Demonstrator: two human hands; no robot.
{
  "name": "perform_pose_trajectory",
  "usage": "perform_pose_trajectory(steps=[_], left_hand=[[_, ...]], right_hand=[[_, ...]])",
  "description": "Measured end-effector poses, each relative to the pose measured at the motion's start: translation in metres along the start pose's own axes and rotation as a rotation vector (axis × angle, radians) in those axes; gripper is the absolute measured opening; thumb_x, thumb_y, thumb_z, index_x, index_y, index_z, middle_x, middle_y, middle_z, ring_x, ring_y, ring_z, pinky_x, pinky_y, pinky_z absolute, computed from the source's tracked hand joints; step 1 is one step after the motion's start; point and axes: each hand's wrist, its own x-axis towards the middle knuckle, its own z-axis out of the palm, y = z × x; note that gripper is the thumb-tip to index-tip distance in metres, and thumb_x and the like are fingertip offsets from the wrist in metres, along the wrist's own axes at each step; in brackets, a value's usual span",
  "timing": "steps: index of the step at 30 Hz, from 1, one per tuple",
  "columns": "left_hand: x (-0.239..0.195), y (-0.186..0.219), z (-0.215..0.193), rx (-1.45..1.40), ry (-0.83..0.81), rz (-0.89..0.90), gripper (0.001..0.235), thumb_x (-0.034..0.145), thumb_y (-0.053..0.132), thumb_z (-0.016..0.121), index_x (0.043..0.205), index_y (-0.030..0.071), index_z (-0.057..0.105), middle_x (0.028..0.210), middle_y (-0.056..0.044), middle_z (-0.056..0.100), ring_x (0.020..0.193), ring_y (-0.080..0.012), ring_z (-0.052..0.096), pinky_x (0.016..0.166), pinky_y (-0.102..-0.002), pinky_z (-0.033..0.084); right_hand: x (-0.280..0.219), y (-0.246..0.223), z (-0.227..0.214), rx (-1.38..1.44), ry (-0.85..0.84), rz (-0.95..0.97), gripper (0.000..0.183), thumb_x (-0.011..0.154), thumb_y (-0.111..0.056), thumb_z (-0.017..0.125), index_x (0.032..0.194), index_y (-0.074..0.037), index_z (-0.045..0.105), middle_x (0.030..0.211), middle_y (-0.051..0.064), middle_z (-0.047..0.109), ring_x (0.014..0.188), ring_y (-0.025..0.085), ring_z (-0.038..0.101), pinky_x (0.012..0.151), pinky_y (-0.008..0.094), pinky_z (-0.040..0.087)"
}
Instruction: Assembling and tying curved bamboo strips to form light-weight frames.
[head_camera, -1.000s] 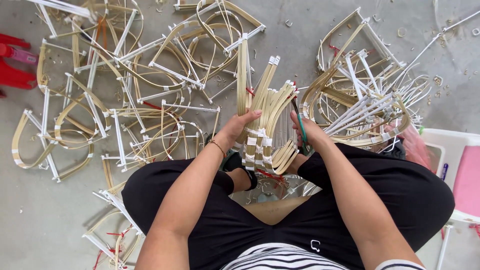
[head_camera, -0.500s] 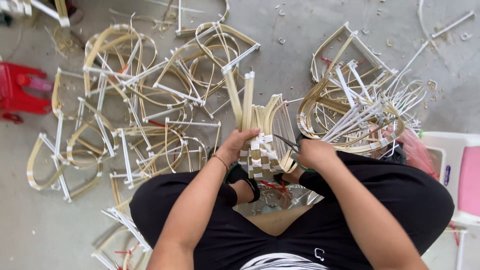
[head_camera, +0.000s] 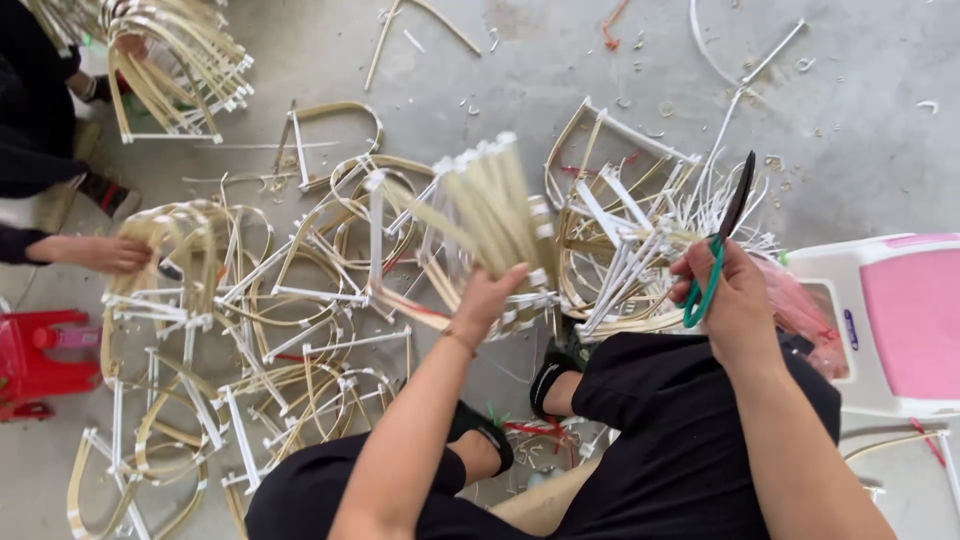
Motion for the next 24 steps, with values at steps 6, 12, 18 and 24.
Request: perform_pose_trajectory(steps=[6, 12, 18, 24], left_hand=[[0.059, -0.013, 0.111, 0.79, -0.205, 0.361, 0.077, 0.083, 0.032, 0.079, 0.141, -0.005, 0.045, 0.118, -0.027, 0.067, 0.109, -0.0401, 0.065, 0.095, -0.045, 0.051], [0.048, 0.012, 0.121, 0.864, -0.071, 0.114, 0.059, 0.099, 0.046, 0.053, 0.144, 0.009, 0.047, 0.106, -0.021, 0.073, 0.1, -0.0397, 0.072, 0.093, -0.048, 0.054], [0.097, -0.036, 0.119, 0.751, -0.144, 0.197, 0.045, 0.102, 0.04, 0.051, 0.134, 0.008, 0.055, 0.106, -0.025, 0.071, 0.099, -0.0471, 0.065, 0.084, -0.054, 0.052], [0.123, 0.031, 0.207, 1.128, -0.509, 0.288, 0.041, 0.1, 0.046, 0.054, 0.128, 0.018, 0.064, 0.113, -0.016, 0.074, 0.106, -0.0395, 0.07, 0.091, -0.053, 0.054]], right_hand=[[-0.002, 0.001, -0.004, 0.073, 0.018, 0.031, 0.03, 0.105, -0.034, 0.061, 0.097, -0.006, 0.063, 0.086, 0.003, 0.064, 0.069, 0.009, 0.061, 0.062, 0.025, 0.052], [-0.006, -0.012, 0.002, 0.142, -0.057, 0.143, 0.025, 0.1, -0.034, 0.062, 0.101, -0.009, 0.062, 0.087, 0.001, 0.065, 0.07, 0.007, 0.06, 0.064, 0.023, 0.052], [-0.01, -0.019, 0.02, 0.004, -0.216, 0.187, 0.019, 0.095, -0.027, 0.067, 0.099, -0.008, 0.063, 0.077, -0.002, 0.06, 0.066, 0.006, 0.059, 0.058, 0.022, 0.046], [0.001, -0.015, 0.023, 0.103, -0.236, 0.179, 0.017, 0.096, -0.022, 0.071, 0.099, -0.008, 0.062, 0.076, -0.005, 0.056, 0.066, 0.004, 0.05, 0.057, 0.021, 0.041]])
